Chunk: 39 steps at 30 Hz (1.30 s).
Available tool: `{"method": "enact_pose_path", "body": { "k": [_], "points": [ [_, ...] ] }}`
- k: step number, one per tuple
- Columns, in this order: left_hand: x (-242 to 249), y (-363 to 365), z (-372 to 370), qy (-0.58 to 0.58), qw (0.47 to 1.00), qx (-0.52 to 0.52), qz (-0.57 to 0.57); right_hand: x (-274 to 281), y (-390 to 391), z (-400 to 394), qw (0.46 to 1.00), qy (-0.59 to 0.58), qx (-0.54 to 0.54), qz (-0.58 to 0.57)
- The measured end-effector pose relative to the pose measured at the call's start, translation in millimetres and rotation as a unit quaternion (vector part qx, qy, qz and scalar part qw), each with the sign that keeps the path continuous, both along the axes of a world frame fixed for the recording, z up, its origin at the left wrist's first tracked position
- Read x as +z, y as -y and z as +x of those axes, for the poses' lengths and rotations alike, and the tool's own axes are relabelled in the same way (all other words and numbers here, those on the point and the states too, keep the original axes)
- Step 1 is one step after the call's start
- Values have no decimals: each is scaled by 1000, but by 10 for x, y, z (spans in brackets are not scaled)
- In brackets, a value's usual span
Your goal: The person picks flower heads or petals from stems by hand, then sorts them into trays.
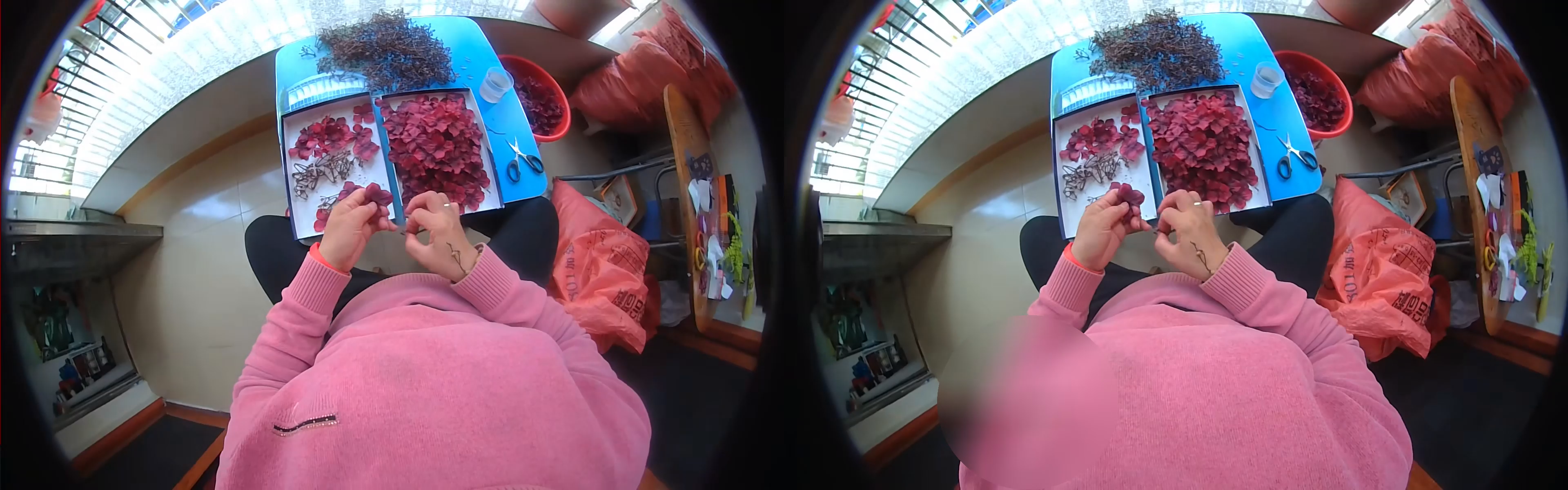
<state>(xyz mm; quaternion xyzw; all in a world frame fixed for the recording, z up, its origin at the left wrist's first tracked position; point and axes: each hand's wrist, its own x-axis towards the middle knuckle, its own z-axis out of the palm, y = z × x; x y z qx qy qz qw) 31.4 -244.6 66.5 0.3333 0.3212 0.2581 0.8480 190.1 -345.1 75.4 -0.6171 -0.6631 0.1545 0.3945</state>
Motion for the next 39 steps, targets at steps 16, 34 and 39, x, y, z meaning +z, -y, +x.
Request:
{"method": "enact_pose_path", "body": {
  "k": [16, 34, 39],
  "points": [
    [-189, 112, -2, -23, 995, 91, 31, -52, 57, -57, 955, -266, 23, -132],
    [8, 314, 114, -42, 991, 40, 122, 112, 44, -52, 890, -421, -79, -153],
    [23, 351, 135, -81, 978, 28, 192, 54, 54, -78, 927, -338, -107, -121]
  ]
}}
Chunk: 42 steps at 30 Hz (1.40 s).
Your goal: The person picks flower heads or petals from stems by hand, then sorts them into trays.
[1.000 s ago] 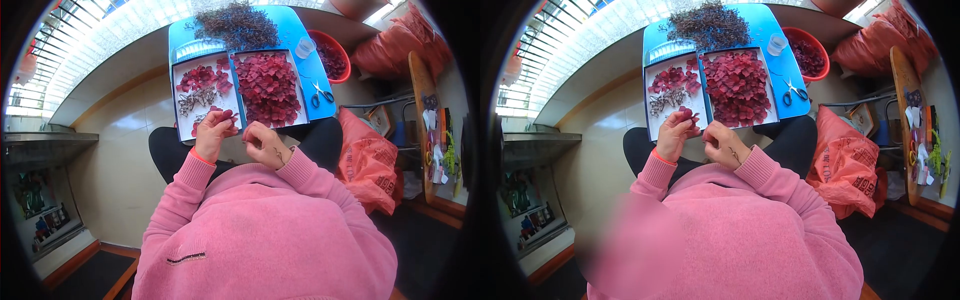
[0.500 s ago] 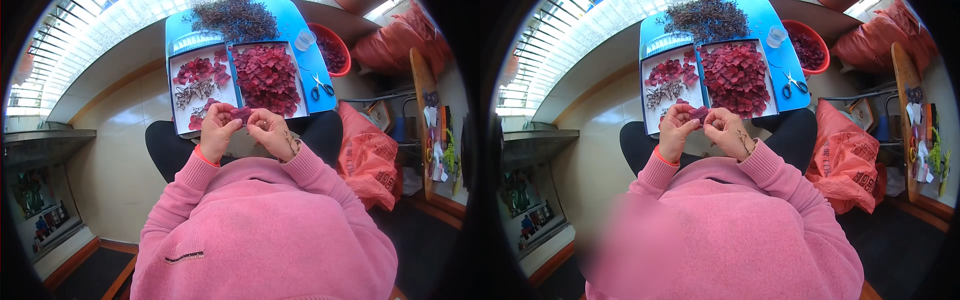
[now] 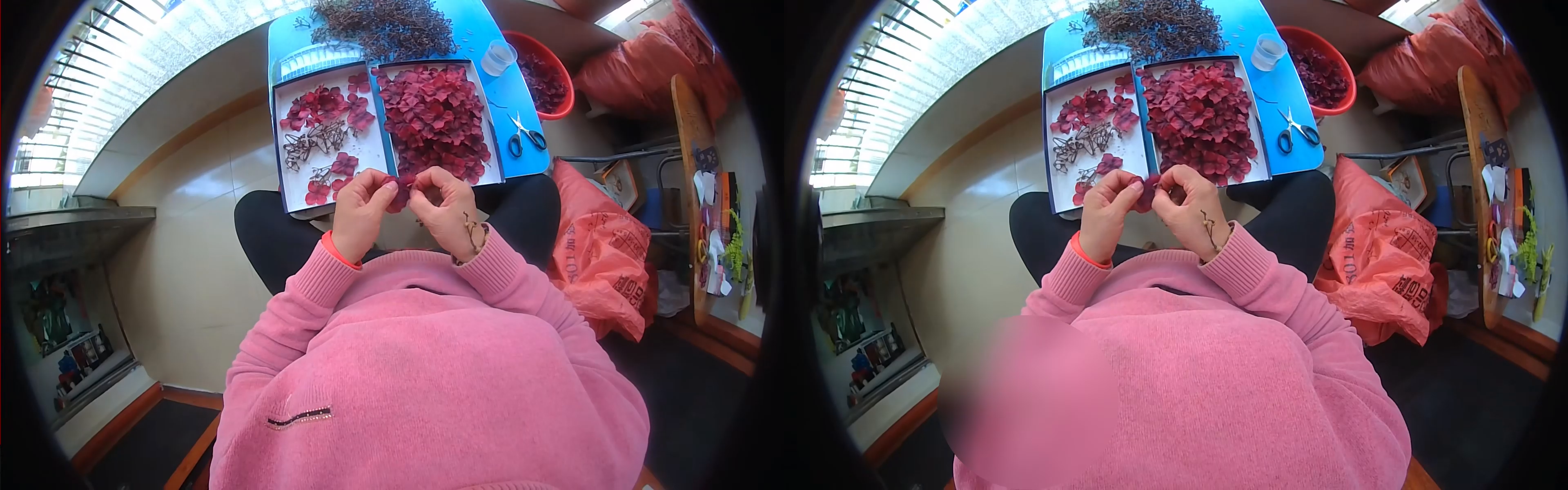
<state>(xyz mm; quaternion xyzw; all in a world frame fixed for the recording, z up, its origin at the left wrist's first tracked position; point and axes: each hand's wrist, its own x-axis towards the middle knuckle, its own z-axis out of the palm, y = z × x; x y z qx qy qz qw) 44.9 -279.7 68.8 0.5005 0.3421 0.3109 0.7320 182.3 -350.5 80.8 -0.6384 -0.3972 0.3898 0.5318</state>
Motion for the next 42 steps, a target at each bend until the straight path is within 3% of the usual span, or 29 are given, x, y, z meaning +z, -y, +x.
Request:
{"method": "enact_pose_path", "body": {
  "k": [5, 8, 15, 19, 21, 25, 30, 35, 36, 38, 42],
  "points": [
    [-53, 105, 43, -42, 985, 54, 162, -6, 11, -35, 981, 170, -18, 92],
    [95, 133, 33, -92, 907, 70, 406, 60, 26, -51, 978, 174, -9, 111],
    [196, 93, -26, 8, 842, 81, 533, 186, 46, -94, 973, 123, -22, 192],
    [335, 85, -85, -11, 802, 55, 594, 208, 63, -117, 972, 105, -28, 210],
    [349, 72, -100, -16, 797, 47, 602, 236, 82, -122, 976, 91, -23, 197],
    [363, 68, -98, -32, 784, 54, 618, 358, 72, -134, 981, -110, 18, 156],
    [343, 86, -91, -39, 774, 85, 627, 148, 41, 2, 932, -332, 98, 108],
    [478, 20, -195, -49, 830, 135, 540, 151, -31, -32, 939, -320, 62, 112],
    [498, 7, -183, -50, 862, 146, 482, 155, -25, -29, 942, -315, 63, 97],
    [540, -17, -171, -54, 916, 168, 359, 81, 22, -17, 969, -233, 58, 59],
    [471, -116, -223, -73, 928, 90, 354, 212, 7, -8, 991, -81, 83, -71]
  ]
}}
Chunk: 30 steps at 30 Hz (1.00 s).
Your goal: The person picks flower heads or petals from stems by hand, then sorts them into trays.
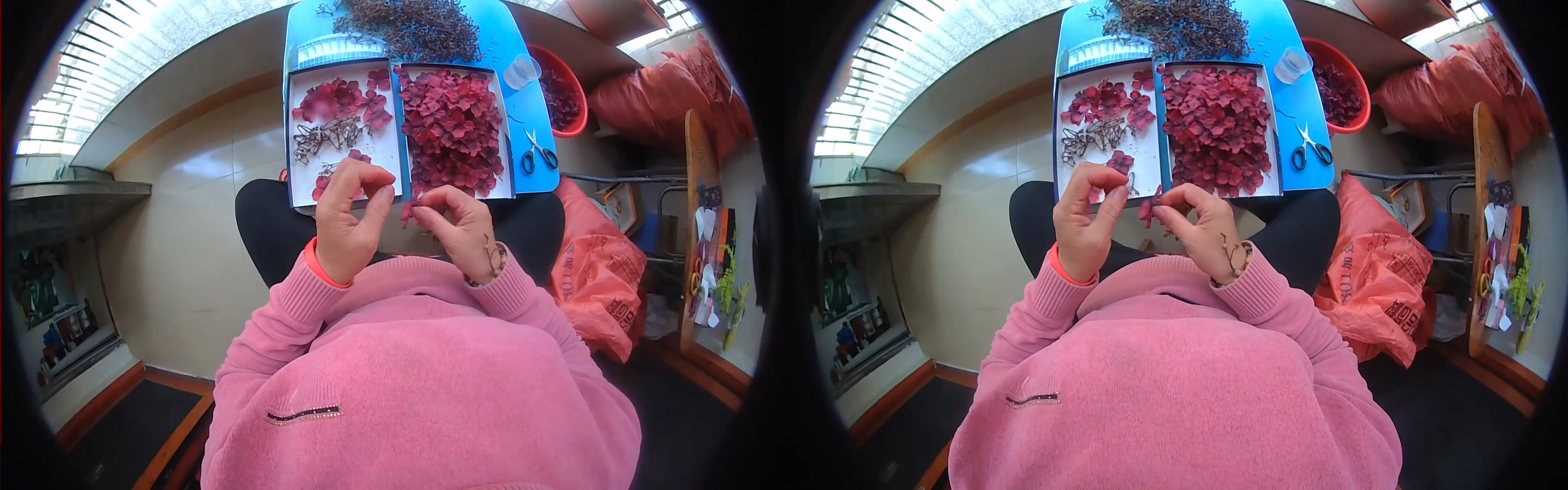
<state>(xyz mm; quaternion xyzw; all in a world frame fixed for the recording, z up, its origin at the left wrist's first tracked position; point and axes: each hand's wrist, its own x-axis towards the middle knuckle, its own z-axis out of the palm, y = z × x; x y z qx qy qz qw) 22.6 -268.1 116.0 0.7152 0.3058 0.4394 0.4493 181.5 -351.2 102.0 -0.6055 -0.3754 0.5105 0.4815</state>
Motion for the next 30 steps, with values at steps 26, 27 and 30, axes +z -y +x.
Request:
{"method": "enact_pose_path", "body": {
  "k": [26, 27, 30],
  "points": [
    [-630, 204, -112, -210, 972, -82, 72, -360, -21, -44, 988, 70, 128, -57],
    [-631, 200, -112, -205, 972, -85, 79, -419, -24, -30, 988, 62, 126, -56],
    [-644, 249, -129, -204, 974, -95, 26, -515, 7, -27, 985, 26, 145, -87]
  ]
}}
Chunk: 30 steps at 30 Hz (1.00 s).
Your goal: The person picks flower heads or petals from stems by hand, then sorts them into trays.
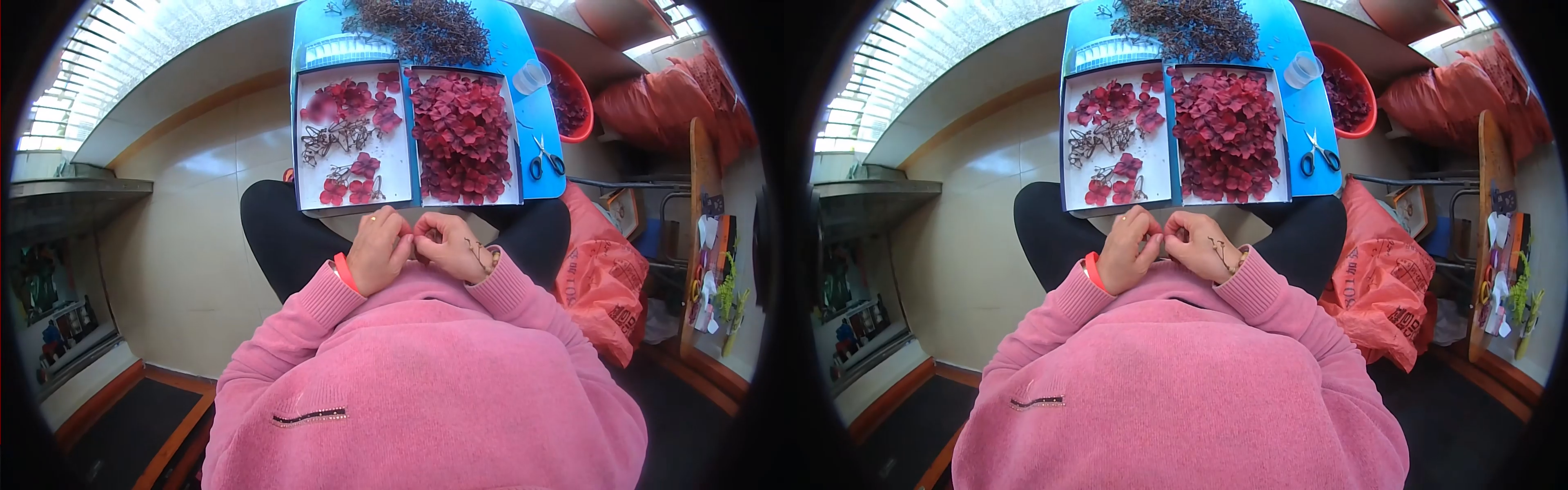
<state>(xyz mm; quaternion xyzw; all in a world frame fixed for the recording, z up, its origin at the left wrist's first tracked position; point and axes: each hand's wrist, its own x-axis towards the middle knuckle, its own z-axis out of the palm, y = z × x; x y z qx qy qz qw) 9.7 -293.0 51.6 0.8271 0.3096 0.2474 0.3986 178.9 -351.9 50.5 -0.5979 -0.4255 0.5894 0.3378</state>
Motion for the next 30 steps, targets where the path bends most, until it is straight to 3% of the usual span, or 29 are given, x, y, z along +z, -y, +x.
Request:
{"method": "enact_pose_path", "body": {
  "k": [4, 7, 9, 11, 17, 20, 26, 30],
  "points": [
    [-75, 0, -53, 42, 982, -7, -185, -21, 5, -1, 999, 24, 15, 15],
    [-213, -245, -114, 24, 999, 17, -20, -77, -4, 13, 999, 35, 5, 14],
    [-372, -487, -181, -96, 983, 122, 98, -101, -2, 32, 997, 72, -1, 20],
    [-563, -690, -209, -165, 970, 173, 35, -102, -23, 45, 993, 106, 5, 42],
    [-499, -964, 228, -438, 888, 124, -63, -89, -11, 58, 976, 195, 4, 95],
    [-601, -996, 270, -464, 877, 112, -50, -115, 9, 93, 971, 200, -29, 127],
    [-390, -1063, 97, -406, 891, 178, -99, -191, 6, 131, 968, 203, -32, 146],
    [-473, -1119, -222, -154, 943, 231, -185, -263, -25, 112, 964, 208, -11, 166]
  ]
}}
